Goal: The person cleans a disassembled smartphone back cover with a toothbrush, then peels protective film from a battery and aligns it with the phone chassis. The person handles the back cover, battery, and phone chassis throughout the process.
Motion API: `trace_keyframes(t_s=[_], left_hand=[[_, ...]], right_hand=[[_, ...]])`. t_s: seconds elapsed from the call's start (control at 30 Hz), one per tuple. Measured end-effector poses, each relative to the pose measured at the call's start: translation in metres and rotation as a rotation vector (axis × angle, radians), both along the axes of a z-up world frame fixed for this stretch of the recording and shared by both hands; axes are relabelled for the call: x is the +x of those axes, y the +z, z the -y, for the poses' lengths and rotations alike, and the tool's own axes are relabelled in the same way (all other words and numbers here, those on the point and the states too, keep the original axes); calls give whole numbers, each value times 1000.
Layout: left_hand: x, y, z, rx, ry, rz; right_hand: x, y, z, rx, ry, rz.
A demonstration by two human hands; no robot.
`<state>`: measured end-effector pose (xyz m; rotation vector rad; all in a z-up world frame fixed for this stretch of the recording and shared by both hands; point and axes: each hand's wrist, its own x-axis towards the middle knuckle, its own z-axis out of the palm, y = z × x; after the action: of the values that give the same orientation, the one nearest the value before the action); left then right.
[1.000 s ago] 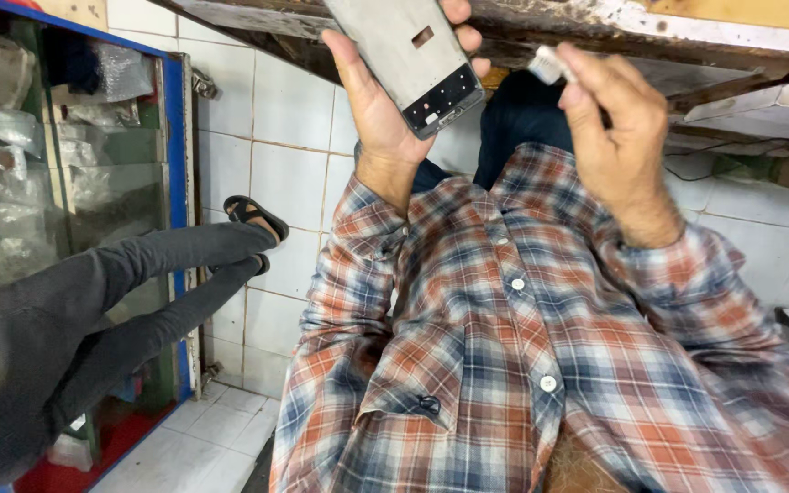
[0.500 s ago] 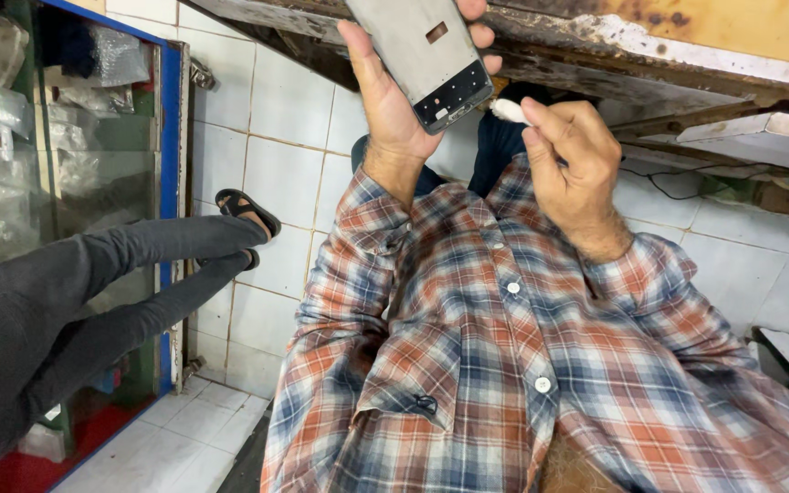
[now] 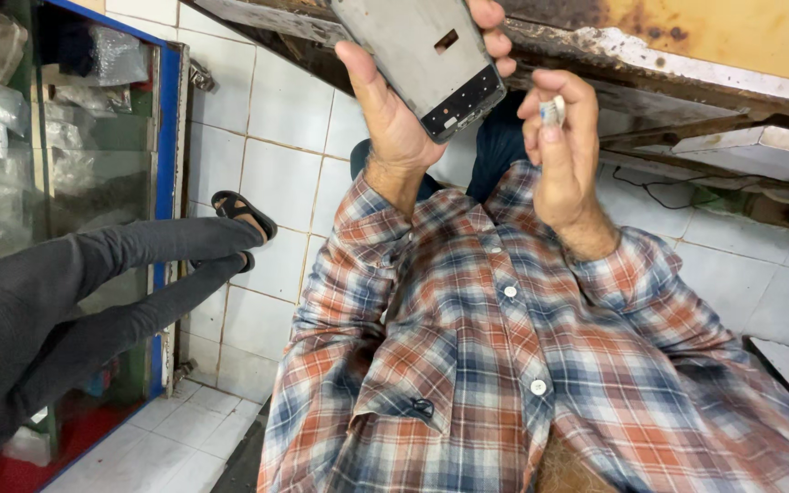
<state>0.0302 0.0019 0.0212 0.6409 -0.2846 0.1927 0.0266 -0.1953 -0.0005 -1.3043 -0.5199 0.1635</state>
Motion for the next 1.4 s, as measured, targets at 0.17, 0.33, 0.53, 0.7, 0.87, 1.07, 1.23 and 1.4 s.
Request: trace_keyframes(t_s=[0.17,0.33,0.53,0.7,0.87,1.07,1.23,1.4], left_hand=[[3,-14,4,-95,112,-92],[2,-19,4,-126,167,-65],[7,-7,4,-227,198,-18],[5,0,3,-261,144,26],[5,6,-1,-258,169,26],[5,15,-11,-243,196,-12],[1,20,-7,-240,142,40],[0,24,-8,-257,106,21]], right_hand=[[-6,13,5,-503,-125,435],[-5,26,-12,-607,-192,555],[-5,32,-24,-558,-188,709],[-6,33,-29,-525,-183,752],[-1,36,-31,-514,-132,756],[5,25,-16,-294,-29,527],[5,4,-17,64,-19,-224],[10,0,-27,200,114,-469]])
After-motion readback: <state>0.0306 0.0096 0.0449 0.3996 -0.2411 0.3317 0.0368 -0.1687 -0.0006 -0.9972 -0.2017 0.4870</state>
